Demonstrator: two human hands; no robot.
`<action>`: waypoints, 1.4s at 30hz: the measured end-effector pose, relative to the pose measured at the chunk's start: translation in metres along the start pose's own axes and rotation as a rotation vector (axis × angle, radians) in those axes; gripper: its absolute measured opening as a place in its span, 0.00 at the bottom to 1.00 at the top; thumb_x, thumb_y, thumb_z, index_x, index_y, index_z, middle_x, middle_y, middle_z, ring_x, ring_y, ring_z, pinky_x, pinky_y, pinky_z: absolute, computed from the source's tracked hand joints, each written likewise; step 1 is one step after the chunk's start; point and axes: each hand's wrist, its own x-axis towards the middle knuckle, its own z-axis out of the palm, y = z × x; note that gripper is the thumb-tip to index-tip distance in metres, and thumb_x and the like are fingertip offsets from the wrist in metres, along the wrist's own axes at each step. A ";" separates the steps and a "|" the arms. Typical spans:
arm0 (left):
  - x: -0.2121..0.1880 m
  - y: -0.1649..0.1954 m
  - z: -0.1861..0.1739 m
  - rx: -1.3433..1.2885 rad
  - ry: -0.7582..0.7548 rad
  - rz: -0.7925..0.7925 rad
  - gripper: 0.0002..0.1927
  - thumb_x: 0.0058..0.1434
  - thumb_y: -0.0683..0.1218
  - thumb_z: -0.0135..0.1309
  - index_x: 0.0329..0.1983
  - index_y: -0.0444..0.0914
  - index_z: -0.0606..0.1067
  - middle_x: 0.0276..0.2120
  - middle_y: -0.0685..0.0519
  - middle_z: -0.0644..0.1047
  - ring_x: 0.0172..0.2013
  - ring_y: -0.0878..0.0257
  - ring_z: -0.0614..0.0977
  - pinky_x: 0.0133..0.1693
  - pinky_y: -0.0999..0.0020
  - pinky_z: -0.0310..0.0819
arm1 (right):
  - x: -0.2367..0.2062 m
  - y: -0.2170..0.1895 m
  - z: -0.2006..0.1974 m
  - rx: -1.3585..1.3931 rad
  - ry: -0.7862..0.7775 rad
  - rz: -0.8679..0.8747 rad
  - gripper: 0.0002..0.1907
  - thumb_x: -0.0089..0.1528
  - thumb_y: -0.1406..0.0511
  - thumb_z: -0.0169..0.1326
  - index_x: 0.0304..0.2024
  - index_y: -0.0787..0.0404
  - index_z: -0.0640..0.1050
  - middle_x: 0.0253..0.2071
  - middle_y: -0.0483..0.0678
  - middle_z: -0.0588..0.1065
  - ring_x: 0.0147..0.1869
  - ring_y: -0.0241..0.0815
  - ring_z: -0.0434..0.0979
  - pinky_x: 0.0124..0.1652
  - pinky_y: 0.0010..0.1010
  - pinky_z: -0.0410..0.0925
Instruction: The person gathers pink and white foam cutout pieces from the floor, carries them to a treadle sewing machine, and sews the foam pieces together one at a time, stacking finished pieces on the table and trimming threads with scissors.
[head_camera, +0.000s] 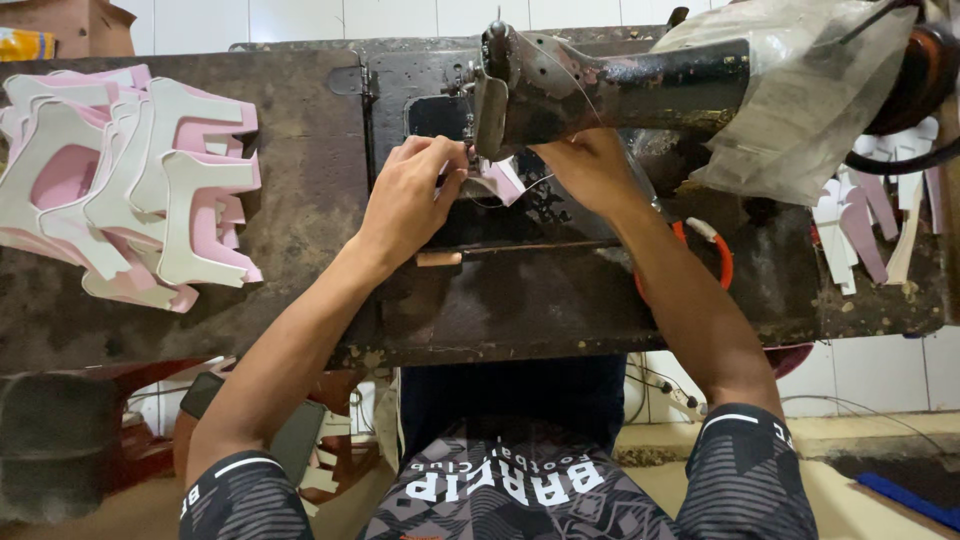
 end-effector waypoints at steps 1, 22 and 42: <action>0.000 0.000 0.000 0.002 0.005 -0.004 0.07 0.63 0.38 0.59 0.42 0.37 0.73 0.39 0.50 0.80 0.49 0.50 0.79 0.51 0.55 0.71 | 0.000 0.000 0.001 -0.033 0.011 0.057 0.15 0.67 0.58 0.61 0.30 0.60 0.80 0.23 0.34 0.69 0.28 0.24 0.65 0.26 0.24 0.56; 0.006 -0.009 -0.007 -0.036 -0.050 0.027 0.08 0.59 0.37 0.60 0.38 0.37 0.72 0.41 0.48 0.80 0.49 0.47 0.79 0.51 0.54 0.72 | 0.003 0.008 0.000 -0.031 0.008 0.132 0.12 0.68 0.59 0.61 0.39 0.61 0.84 0.31 0.37 0.77 0.34 0.25 0.72 0.31 0.23 0.64; -0.007 0.021 -0.002 0.163 0.053 0.041 0.28 0.56 0.51 0.62 0.56 0.32 0.72 0.58 0.40 0.73 0.60 0.42 0.72 0.60 0.51 0.64 | 0.010 -0.022 0.015 0.457 -0.052 -0.226 0.10 0.61 0.67 0.59 0.45 0.58 0.80 0.42 0.38 0.79 0.45 0.29 0.75 0.44 0.26 0.71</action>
